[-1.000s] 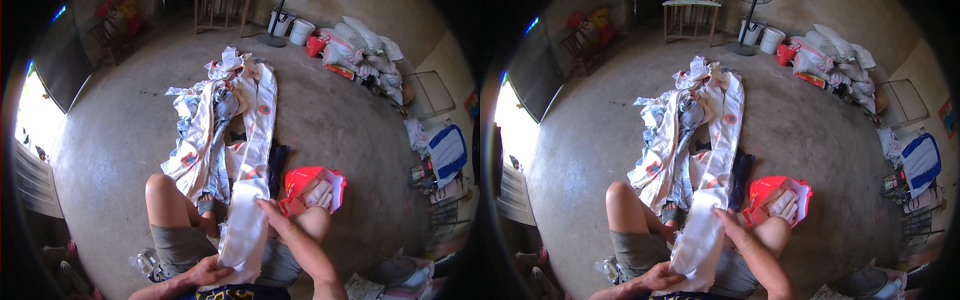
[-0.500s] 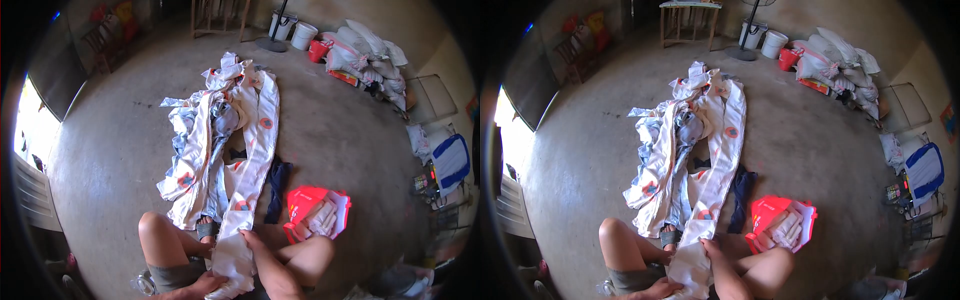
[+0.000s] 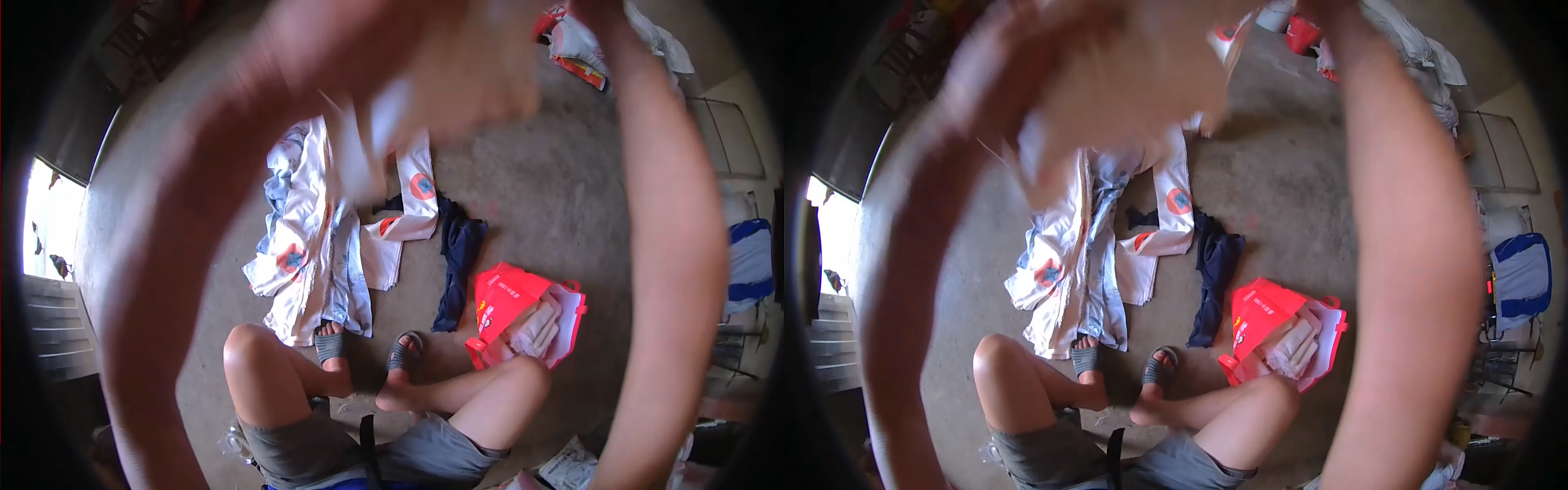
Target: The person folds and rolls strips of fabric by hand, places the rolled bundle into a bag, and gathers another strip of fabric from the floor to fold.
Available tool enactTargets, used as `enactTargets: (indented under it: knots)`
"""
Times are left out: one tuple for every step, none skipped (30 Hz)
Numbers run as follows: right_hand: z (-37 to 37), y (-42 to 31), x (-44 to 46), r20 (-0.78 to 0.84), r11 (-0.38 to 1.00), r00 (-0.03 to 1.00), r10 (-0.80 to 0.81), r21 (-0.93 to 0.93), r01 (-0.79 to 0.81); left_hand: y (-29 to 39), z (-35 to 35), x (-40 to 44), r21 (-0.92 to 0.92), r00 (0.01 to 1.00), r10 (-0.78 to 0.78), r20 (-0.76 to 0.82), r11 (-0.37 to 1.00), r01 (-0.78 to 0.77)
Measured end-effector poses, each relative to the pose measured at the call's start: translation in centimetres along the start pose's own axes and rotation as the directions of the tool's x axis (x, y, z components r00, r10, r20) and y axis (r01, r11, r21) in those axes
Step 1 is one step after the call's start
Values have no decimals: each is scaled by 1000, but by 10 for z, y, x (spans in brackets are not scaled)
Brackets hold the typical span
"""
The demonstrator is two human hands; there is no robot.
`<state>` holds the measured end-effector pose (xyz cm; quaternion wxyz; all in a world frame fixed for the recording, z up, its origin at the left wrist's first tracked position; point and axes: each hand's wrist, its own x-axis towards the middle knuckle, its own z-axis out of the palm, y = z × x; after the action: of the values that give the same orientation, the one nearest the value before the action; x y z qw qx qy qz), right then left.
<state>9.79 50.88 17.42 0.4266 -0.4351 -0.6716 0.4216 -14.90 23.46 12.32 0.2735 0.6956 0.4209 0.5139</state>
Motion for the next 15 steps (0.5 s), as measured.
enactTargets:
  knots:
    - [0,14,-8,-13,993,999,-40,-112,38,-18,11,-8,-51,994,-112,10,992,112]
    - [16,56,-8,-43,991,997,-56,123,61,-38,31,-30,-112,963,-267,32,957,268]
    - [30,98,-6,-73,932,995,-73,350,94,-60,52,-59,-171,897,-439,58,881,442]
    - [46,126,-41,-126,953,985,116,295,-74,-82,74,-88,-226,799,-596,82,770,597]
    - [61,155,-77,-73,951,980,186,262,-161,-105,90,-115,-266,728,-671,141,683,681]
    - [79,192,-111,-7,907,984,176,390,-159,-128,107,-144,-295,647,-736,198,585,756]
    - [86,261,-125,65,908,956,285,301,-291,-142,123,-166,-360,614,-759,217,523,773]
    - [91,304,-156,135,833,859,493,213,-511,-160,142,-192,-425,571,-784,244,442,789]
    - [105,322,-194,65,808,806,589,-13,-589,-185,153,-220,-272,666,-702,250,610,745]
    - [119,338,-232,-6,718,738,675,-226,-658,-216,168,-247,-100,672,-697,250,672,734]
    - [131,371,-270,33,712,736,676,-287,-641,-247,182,-274,75,678,-692,249,712,699]
    - [143,396,-305,130,687,709,694,-413,-597,-258,190,-290,81,602,-767,223,630,773]
    - [157,403,-345,159,716,747,645,-467,-519,-269,198,-305,81,518,-833,195,540,838]
    - [169,410,-382,239,730,726,645,-472,-494,-265,201,-316,-100,417,-886,203,405,909]
    - [180,416,-418,317,746,699,641,-473,-469,-260,205,-325,-273,308,-924,228,243,931]
